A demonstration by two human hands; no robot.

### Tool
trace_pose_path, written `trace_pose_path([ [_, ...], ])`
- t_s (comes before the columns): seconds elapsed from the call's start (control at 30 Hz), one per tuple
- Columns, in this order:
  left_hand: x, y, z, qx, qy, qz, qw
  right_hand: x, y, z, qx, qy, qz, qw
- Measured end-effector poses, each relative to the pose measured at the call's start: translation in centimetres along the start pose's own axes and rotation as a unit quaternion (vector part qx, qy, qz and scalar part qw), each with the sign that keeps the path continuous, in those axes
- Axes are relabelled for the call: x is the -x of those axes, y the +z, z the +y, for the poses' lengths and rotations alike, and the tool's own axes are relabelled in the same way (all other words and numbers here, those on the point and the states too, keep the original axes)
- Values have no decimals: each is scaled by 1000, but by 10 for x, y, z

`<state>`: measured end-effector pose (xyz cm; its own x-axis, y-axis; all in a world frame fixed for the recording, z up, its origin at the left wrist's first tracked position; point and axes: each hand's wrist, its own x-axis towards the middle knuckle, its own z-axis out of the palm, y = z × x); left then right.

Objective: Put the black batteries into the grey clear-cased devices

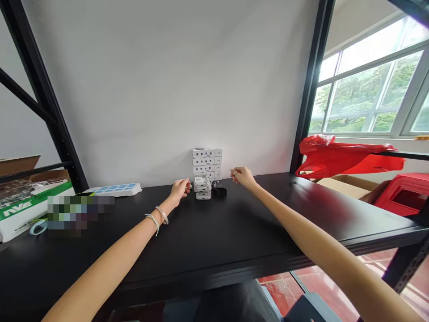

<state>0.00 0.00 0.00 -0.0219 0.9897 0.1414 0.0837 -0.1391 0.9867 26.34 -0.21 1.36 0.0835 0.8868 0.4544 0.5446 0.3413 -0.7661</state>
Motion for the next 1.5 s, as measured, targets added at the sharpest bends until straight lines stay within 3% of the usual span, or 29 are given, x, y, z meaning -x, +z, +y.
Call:
trace_pose_path([
  [0.13, 2, -5, -14, 5, -9, -23, 1000, 13, 5, -4, 35, -17, -31, 999],
  [0.4, -5, -3, -22, -49, 45, -64, 996, 4, 62, -48, 78, -7, -67, 995],
  [0.53, -2, -2, -23, -68, 79, -70, 992, 3, 74, -54, 110, 11, -79, 991],
  [0.63, -2, -1, -25, -85, 94, -64, 990, 6, 70, -55, 124, -2, -80, 989],
  [0.77, 0, 0, -24, -109, 124, -36, 986, 14, 48, -61, 140, -28, -60, 988],
  [0.9, 14, -1, -10, -131, 199, 53, 970, 32, 15, -67, 135, -65, -51, 987],
  [0.97, 29, 0, 2, -149, 248, 62, 955, 50, 4, -64, 132, -81, -72, 985],
  [1.0, 39, 1, 8, -164, 275, 44, 946, 62, 1, -61, 132, -84, -89, 984],
  [1.07, 61, 3, 18, -255, 357, -54, 897, 88, -1, -52, 132, -72, -127, 980],
  [1.2, 93, 9, 24, -346, 361, -217, 838, 126, 3, -41, 137, -50, -184, 972],
  [1.27, 99, 12, 21, -356, 354, -272, 821, 124, -1, -44, 150, -35, -256, 954],
  [1.37, 99, 15, 15, -358, 331, -322, 812, 91, -12, -54, 157, 9, -420, 894],
  [1.4, 99, 15, 13, -362, 320, -332, 811, 75, -14, -55, 154, 14, -413, 898],
  [1.47, 98, 15, 10, -371, 294, -347, 810, 42, -15, -49, 170, -39, -257, 950],
  [1.5, 97, 14, 9, -373, 281, -353, 811, 27, -12, -42, 191, -79, -185, 961],
])
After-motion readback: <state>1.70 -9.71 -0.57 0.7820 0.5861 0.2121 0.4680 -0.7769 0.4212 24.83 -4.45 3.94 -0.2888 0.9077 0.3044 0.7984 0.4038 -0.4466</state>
